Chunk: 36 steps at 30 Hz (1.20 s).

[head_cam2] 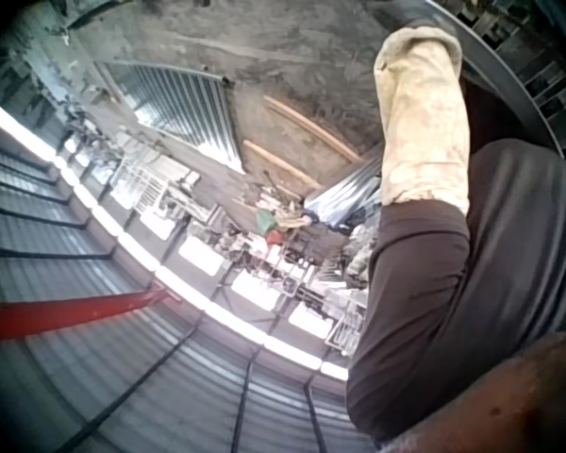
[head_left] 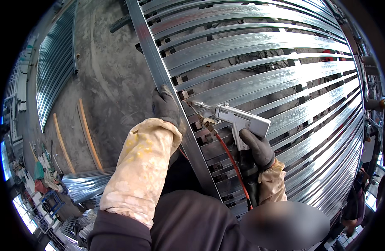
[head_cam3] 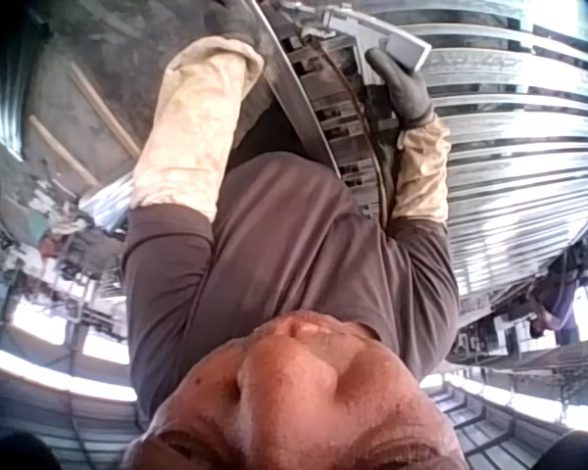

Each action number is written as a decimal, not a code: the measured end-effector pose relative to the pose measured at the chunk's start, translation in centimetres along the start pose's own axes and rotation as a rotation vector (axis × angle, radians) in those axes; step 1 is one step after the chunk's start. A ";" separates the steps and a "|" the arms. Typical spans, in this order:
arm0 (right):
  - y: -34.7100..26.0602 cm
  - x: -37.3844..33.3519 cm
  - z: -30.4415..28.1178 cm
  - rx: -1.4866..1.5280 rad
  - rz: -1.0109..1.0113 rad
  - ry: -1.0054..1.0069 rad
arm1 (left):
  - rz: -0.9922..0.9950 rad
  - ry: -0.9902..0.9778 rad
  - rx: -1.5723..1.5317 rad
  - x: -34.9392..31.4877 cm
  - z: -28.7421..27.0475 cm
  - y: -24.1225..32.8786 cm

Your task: The person welds metal bars onto a large metal frame using a handheld welding gun. They position the bars and apply welds at multiple intersections, creating visible sparks and molten metal. The person adjusts their position and the welding gun to reach different sections of the frame.

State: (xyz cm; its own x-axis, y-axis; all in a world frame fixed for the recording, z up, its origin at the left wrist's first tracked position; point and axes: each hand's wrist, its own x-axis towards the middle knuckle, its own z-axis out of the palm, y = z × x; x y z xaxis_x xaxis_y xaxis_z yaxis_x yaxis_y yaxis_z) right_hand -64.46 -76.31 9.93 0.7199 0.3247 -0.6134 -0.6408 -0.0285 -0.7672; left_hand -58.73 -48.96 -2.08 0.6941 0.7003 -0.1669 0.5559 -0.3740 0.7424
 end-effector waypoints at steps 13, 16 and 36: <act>-0.1 0.4 0.9 0.054 -0.016 -0.021 | -0.026 -0.013 -0.030 -0.1 -0.2 0.7; 0.2 0.7 0.4 0.073 0.000 -0.082 | -0.019 -0.007 -0.027 -0.1 0.0 0.6; 1.0 1.5 0.5 0.012 -0.062 -0.083 | 0.011 0.003 0.021 0.9 0.7 -1.2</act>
State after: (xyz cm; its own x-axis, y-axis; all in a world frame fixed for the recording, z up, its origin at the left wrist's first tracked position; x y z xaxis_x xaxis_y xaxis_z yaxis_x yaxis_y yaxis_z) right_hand -64.13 -75.43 8.38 0.7340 0.4028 -0.5468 -0.5992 0.0052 -0.8006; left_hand -58.47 -48.32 -3.63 0.6990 0.6976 -0.1571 0.5575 -0.3942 0.7306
